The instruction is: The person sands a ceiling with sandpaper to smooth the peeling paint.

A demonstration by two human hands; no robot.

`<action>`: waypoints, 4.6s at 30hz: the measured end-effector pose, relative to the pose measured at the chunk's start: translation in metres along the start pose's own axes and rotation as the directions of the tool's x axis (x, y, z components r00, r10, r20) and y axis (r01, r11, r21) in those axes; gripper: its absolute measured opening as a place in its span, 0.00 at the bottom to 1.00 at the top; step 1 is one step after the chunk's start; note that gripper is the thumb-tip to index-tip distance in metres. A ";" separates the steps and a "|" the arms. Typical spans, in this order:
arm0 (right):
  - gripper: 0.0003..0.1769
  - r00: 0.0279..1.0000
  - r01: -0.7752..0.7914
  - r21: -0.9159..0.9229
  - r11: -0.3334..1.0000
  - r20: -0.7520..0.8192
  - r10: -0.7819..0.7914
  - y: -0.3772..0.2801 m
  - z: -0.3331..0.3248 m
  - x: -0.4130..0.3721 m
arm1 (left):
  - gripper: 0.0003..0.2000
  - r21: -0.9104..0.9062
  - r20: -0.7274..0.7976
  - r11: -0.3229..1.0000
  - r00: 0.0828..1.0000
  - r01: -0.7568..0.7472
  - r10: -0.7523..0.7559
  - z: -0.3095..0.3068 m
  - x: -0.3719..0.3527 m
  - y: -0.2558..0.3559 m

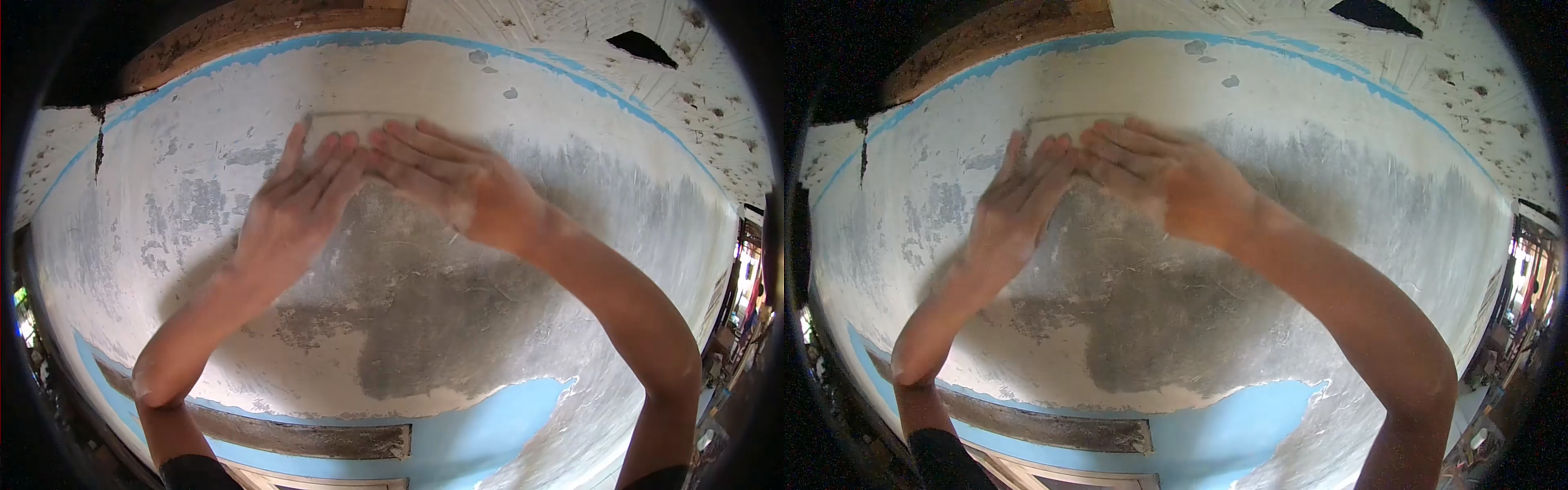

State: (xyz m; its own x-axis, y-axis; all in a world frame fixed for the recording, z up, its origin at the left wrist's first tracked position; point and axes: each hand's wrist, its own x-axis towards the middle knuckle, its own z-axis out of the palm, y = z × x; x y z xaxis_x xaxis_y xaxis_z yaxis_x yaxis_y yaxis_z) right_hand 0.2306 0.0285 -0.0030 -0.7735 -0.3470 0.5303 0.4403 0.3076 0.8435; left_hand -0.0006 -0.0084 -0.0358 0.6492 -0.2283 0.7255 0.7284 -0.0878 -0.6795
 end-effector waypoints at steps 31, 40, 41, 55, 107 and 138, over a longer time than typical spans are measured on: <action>0.19 0.997 -0.012 -0.079 0.997 -0.082 0.005 -0.011 0.005 0.017 | 0.14 0.048 -0.015 0.998 0.999 0.048 -0.047 -0.009 -0.005 -0.003; 0.19 0.991 -0.084 -0.029 0.996 -0.107 0.080 -0.001 0.004 0.032 | 0.16 0.094 -0.043 0.991 0.995 0.096 -0.093 -0.003 0.003 -0.017; 0.19 0.993 -0.079 -0.001 0.997 -0.085 0.078 -0.010 0.007 0.026 | 0.17 0.118 -0.028 0.987 0.994 0.108 -0.106 -0.002 -0.004 -0.013; 0.19 0.993 -0.117 0.066 0.991 -0.013 0.119 -0.048 0.003 0.023 | 0.17 0.072 0.080 0.990 0.989 0.118 -0.123 -0.022 -0.030 0.002; 0.28 0.895 -0.444 -0.187 0.876 -0.058 0.442 -0.025 -0.024 -0.028 | 0.19 -0.153 0.012 0.987 0.999 -0.046 0.049 0.016 0.055 0.020; 0.13 -0.459 -0.886 -0.178 -0.428 0.472 0.753 -0.518 -0.240 -0.292 | 0.18 -0.097 0.808 0.110 0.014 0.989 0.589 -0.099 -0.408 0.442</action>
State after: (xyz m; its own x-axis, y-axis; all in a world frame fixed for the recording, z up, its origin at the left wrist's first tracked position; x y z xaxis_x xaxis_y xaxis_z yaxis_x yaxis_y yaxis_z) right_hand 0.3381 -0.2425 -0.5742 0.4713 0.8088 0.3517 0.5780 0.0180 -0.8159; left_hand 0.0349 -0.0505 -0.6428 0.6151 0.7284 -0.3019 0.7009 -0.3297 0.6325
